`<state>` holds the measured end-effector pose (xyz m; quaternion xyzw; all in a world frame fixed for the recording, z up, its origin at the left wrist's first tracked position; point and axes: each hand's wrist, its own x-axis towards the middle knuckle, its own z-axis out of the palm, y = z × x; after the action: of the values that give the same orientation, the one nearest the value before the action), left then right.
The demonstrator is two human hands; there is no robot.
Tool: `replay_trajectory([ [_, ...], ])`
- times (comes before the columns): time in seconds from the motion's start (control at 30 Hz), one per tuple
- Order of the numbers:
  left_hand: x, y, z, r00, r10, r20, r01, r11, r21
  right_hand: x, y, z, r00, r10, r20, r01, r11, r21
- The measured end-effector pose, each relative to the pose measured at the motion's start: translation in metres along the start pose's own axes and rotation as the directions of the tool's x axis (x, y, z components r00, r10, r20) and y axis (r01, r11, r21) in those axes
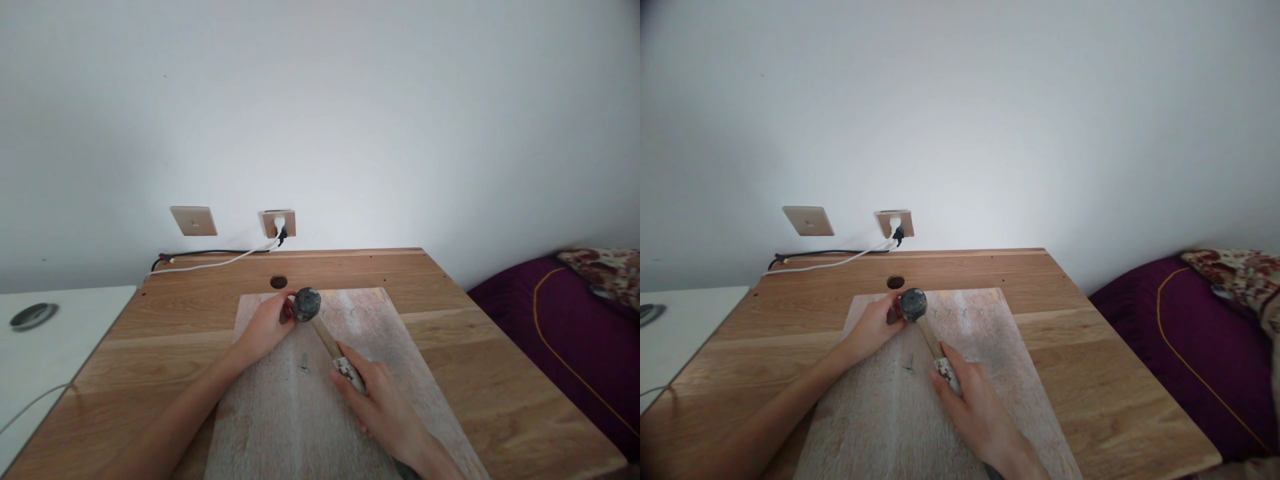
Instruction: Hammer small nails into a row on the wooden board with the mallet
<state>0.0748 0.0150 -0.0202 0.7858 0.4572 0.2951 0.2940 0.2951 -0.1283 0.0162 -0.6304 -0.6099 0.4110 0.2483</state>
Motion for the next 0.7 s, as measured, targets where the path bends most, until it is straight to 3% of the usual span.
replay_trajectory([
  [0.13, -0.002, 0.003, -0.011, 0.998, 0.035, 0.046, -0.039, 0.995, 0.086, 0.000, 0.004, 0.001, 1.000, 0.008, 0.012, -0.008, 1.000, 0.016],
  [0.27, -0.013, 0.023, -0.029, 0.970, 0.141, 0.197, -0.177, 0.969, 0.174, 0.000, 0.006, -0.002, 0.999, 0.029, 0.031, -0.030, 0.998, 0.046],
  [0.37, -0.025, 0.043, -0.029, 0.889, 0.273, 0.367, -0.373, 0.897, 0.238, -0.001, 0.006, -0.007, 0.999, 0.047, 0.025, -0.049, 0.996, 0.080],
  [0.43, -0.032, 0.052, -0.023, 0.811, 0.354, 0.466, -0.528, 0.785, 0.324, -0.002, 0.006, -0.011, 0.999, 0.052, -0.008, -0.051, 0.995, 0.083],
  [0.5, -0.037, 0.056, -0.016, 0.762, 0.392, 0.515, -0.617, 0.679, 0.398, -0.003, 0.005, -0.015, 0.999, 0.045, -0.030, -0.042, 0.996, 0.074],
  [0.63, -0.040, 0.053, -0.008, 0.757, 0.405, 0.513, -0.635, 0.643, 0.428, -0.005, 0.004, -0.018, 0.999, 0.039, -0.028, -0.038, 0.998, 0.052],
  [0.7, -0.039, 0.048, -0.008, 0.769, 0.403, 0.496, -0.610, 0.695, 0.381, -0.006, 0.003, -0.017, 0.999, 0.042, -0.014, -0.041, 0.998, 0.050],
])
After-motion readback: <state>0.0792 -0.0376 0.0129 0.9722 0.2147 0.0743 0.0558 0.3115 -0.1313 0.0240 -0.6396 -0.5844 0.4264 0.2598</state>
